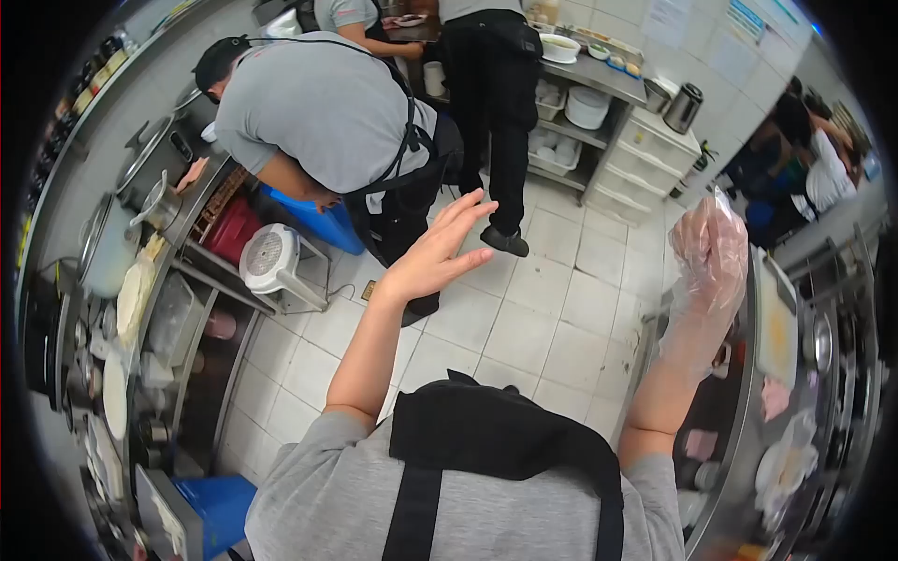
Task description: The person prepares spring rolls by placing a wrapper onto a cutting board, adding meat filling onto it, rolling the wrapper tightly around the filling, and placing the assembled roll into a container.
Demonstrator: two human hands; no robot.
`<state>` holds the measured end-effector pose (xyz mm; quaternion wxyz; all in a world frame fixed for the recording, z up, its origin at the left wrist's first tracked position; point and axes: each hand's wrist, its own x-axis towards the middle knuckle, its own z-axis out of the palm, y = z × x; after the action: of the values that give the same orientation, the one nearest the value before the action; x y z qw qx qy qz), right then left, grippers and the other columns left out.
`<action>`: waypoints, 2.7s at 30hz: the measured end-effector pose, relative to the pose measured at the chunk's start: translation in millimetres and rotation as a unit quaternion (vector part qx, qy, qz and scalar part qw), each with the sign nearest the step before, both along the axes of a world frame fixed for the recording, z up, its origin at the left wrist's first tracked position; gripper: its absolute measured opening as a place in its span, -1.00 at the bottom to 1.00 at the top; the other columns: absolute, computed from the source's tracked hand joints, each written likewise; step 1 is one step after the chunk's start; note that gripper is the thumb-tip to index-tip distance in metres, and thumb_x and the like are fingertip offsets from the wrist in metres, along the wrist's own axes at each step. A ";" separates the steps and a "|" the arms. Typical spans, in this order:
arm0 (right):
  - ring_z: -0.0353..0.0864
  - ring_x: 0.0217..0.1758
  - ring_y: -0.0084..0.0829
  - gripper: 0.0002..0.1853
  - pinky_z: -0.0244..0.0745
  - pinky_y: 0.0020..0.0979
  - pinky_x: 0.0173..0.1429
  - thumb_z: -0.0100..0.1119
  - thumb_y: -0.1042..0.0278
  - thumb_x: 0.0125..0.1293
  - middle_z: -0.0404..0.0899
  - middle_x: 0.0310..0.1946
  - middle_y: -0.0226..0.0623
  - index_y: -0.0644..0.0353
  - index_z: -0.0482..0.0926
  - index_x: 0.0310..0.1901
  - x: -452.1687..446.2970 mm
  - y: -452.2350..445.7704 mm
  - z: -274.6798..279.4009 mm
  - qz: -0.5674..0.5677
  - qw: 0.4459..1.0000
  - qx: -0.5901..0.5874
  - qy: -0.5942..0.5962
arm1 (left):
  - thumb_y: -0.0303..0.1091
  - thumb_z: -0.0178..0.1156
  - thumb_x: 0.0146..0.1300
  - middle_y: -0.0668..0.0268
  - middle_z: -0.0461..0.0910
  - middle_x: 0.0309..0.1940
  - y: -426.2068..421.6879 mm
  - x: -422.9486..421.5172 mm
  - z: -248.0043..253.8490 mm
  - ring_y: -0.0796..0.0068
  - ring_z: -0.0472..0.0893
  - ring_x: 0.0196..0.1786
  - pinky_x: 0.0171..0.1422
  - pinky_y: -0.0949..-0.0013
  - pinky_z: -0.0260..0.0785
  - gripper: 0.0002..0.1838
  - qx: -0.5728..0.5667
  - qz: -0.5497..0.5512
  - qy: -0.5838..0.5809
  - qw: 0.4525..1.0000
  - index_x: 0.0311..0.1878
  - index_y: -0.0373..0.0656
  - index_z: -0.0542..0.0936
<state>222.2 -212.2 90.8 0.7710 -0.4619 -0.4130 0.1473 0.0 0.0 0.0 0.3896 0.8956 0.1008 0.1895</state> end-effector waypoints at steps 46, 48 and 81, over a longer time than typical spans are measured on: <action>0.20 0.43 -0.31 -0.28 0.15 -0.32 0.38 -0.28 -0.27 0.40 0.23 0.38 -0.25 0.15 0.24 0.36 204.1 853.1 35.6 0.479 0.813 -0.324 0.071 | -0.19 0.19 0.14 0.17 0.60 -0.49 -420.9 248.3 -429.3 0.28 0.58 -0.50 -0.41 0.22 0.44 -0.72 -0.623 0.763 -0.013 0.171 -0.24 -0.23 0.59; 0.20 0.43 -0.31 -0.28 0.15 -0.33 0.37 -0.29 -0.27 0.40 0.23 0.38 -0.26 0.15 0.25 0.36 187.9 860.7 29.6 0.486 0.805 -0.330 0.082 | -0.18 0.20 0.12 0.15 0.61 -0.46 -407.9 252.2 -417.1 0.27 0.59 -0.48 -0.35 0.20 0.47 -0.68 -0.610 0.761 -0.019 0.220 -0.20 -0.25 0.59; 0.31 -0.66 -0.41 -0.71 0.25 -0.43 -0.62 -0.07 0.14 0.38 0.41 -0.53 -0.23 0.23 0.38 -0.29 254.9 810.0 -75.9 0.306 0.898 -0.312 0.040 | -0.19 0.23 0.16 0.06 0.66 -0.26 -266.9 37.6 -412.9 0.36 0.64 -0.28 -0.15 0.30 0.48 -0.52 -0.461 0.825 -0.009 0.327 0.09 -0.29 0.52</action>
<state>477.1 597.9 14.9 0.5198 -0.5232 -0.4358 0.5159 37.6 -266.9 -412.9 0.3846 0.0288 0.8557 0.3449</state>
